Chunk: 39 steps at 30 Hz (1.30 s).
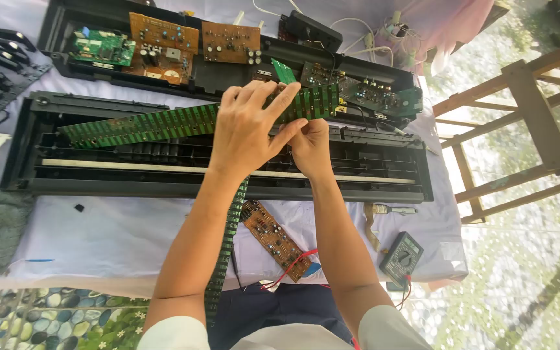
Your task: Repairing an electronic keyboard by disassembling and inspecting internal circuit boards and cables.
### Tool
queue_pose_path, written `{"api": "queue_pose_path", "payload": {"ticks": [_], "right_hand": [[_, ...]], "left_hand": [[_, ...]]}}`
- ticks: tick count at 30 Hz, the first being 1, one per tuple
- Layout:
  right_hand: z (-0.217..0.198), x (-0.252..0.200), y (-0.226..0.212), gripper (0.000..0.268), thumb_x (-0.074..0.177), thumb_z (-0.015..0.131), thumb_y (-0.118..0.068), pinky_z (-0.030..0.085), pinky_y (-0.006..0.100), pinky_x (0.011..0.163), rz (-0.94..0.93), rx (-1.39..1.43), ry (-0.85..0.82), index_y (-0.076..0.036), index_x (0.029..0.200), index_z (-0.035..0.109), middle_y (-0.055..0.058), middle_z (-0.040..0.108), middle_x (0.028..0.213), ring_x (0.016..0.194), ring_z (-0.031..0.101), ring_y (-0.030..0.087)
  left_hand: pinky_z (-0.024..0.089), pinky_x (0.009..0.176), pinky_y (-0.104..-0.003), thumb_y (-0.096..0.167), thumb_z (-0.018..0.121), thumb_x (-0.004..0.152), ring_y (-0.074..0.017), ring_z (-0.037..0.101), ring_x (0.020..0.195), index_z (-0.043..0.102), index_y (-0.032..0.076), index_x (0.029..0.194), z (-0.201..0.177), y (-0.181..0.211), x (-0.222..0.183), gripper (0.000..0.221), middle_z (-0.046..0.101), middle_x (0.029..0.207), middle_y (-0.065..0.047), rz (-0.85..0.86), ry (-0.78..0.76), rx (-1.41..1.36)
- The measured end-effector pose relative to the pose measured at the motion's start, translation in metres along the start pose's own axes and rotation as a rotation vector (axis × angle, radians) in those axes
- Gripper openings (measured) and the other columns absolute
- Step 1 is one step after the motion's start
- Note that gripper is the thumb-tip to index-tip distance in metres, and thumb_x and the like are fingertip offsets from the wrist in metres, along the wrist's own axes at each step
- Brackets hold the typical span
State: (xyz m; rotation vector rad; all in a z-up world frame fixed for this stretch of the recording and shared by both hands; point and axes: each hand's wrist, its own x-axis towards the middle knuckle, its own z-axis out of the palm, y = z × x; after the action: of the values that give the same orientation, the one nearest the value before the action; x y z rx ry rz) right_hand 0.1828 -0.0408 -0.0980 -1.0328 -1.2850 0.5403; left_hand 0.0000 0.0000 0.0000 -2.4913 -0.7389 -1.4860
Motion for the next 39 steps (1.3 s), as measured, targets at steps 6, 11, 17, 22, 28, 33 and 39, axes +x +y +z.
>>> {"api": "queue_pose_path", "payload": {"ticks": [6,11,17,22,28,33,39], "right_hand": [[0.048,0.004,-0.156,0.045,0.108,0.055,-0.010,0.028,0.022,0.049,0.043,0.044,0.010,-0.011,0.063,0.062,0.000,0.045,0.048,0.050,0.028,0.005],[0.020,0.010,-0.072,0.044,0.107,0.057,-0.009,0.031,0.023,0.047,-0.007,0.017,0.051,-0.004,0.064,0.066,0.003,0.045,0.043,0.046,0.026,0.006],[0.024,0.003,-0.060,0.050,0.101,0.063,-0.003,0.024,0.020,0.048,-0.067,-0.023,0.134,-0.006,0.053,0.052,0.003,0.041,0.039,0.047,0.020,0.004],[0.019,-0.003,-0.038,0.046,0.100,0.064,-0.003,0.032,0.020,0.052,-0.069,-0.013,0.191,-0.010,0.056,0.055,0.002,0.054,0.046,0.048,0.030,0.002],[0.013,-0.009,-0.004,0.031,0.102,0.063,-0.004,0.039,0.024,0.060,-0.064,-0.006,0.194,-0.008,0.071,0.062,0.005,0.061,0.056,0.052,0.039,0.004],[-0.002,-0.011,0.018,0.017,0.103,0.061,-0.005,0.047,0.029,0.069,-0.067,-0.010,0.184,-0.004,0.090,0.070,0.009,0.070,0.067,0.058,0.050,0.005],[-0.005,-0.008,0.046,0.021,0.105,0.059,-0.005,0.055,0.033,0.078,-0.077,-0.017,0.195,-0.001,0.108,0.079,0.013,0.078,0.079,0.064,0.061,0.007]], "left_hand": [[0.048,0.066,-0.046,0.059,0.046,0.104,-0.0360,0.068,0.069,0.053,0.042,0.147,0.011,0.023,0.011,0.046,0.065,0.086,-0.010,-0.078,-0.132,0.144],[0.050,0.066,-0.051,0.058,0.048,0.101,-0.0417,0.071,0.075,0.062,0.033,0.134,-0.002,0.031,0.035,0.043,0.068,0.086,-0.014,-0.121,-0.296,0.024],[0.049,0.074,-0.049,0.062,0.048,0.100,-0.0346,0.071,0.085,0.064,0.035,0.127,0.024,0.042,0.019,0.042,0.070,0.091,-0.010,-0.203,-0.178,0.105],[0.052,0.076,-0.048,0.066,0.059,0.092,-0.0342,0.070,0.097,0.069,0.030,0.125,0.003,0.057,0.022,0.049,0.068,0.107,-0.009,-0.268,-0.126,-0.018],[0.056,0.074,-0.050,0.066,0.054,0.098,-0.0353,0.064,0.116,0.068,0.028,0.122,-0.006,0.075,0.029,0.048,0.052,0.122,-0.008,-0.331,-0.019,-0.006],[0.040,0.089,-0.047,0.057,0.055,0.100,-0.0182,0.070,0.089,0.071,0.021,0.120,0.018,0.059,0.022,0.043,0.069,0.097,-0.001,-0.234,0.098,0.234],[0.043,0.075,-0.041,0.060,0.048,0.104,-0.0224,0.067,0.078,0.062,0.036,0.139,-0.004,0.062,0.026,0.045,0.055,0.103,-0.003,-0.165,0.059,0.188]]}}
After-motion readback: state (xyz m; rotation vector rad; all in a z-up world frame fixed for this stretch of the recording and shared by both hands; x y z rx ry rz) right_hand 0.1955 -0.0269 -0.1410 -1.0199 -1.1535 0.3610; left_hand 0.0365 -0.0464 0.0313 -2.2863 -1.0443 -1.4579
